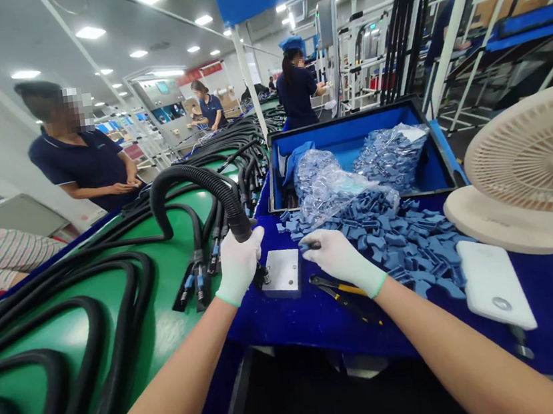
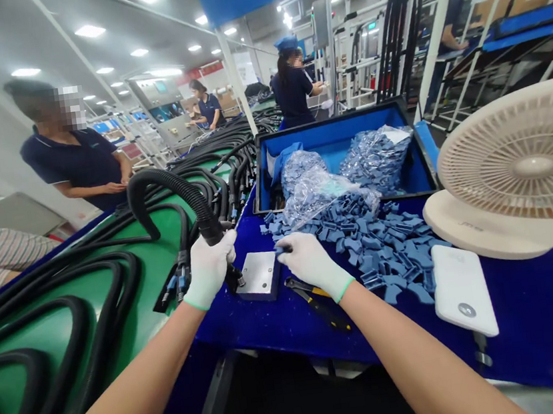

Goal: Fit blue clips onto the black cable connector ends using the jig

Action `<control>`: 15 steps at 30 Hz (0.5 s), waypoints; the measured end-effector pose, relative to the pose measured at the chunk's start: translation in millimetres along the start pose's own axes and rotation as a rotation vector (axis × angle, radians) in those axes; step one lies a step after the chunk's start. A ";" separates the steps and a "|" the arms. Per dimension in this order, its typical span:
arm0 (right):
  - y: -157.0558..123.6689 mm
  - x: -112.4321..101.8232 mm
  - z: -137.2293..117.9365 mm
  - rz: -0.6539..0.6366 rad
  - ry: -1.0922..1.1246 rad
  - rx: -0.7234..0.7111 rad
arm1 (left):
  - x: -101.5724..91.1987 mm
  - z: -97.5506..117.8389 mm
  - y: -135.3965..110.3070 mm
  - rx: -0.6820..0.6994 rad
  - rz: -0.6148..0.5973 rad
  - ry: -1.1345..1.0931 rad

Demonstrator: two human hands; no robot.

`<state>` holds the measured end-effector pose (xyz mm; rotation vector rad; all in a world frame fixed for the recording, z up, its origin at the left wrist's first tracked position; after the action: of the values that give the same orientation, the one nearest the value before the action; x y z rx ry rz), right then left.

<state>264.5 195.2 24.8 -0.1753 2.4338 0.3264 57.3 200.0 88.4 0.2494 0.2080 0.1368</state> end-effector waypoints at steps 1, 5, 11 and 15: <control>0.1 2.8 -15.2 -0.028 0.051 -0.055 | 0.2 0.6 1.9 0.012 -0.023 -0.007; 3.0 24.0 -61.9 -0.126 0.224 -0.165 | -2.7 1.8 6.8 0.052 -0.089 -0.022; 23.8 57.8 -68.4 -0.228 0.285 -0.121 | -3.6 -9.6 10.4 0.025 -0.131 -0.105; 40.8 63.1 -63.3 -0.279 0.206 -0.081 | -1.0 -10.2 10.1 0.006 -0.122 -0.168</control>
<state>169.2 214.2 39.5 -0.6047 2.5551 0.2929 52.9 211.9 81.5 0.2518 0.0559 -0.0056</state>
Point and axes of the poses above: each hand's wrist, its own y-axis towards the middle knuckle, its own x-axis out of the palm, z = x × y, the point moved 9 cm from there along y, towards the middle knuckle, and after that the axes turned 2 degrees about -y, right-handed, at the moved point
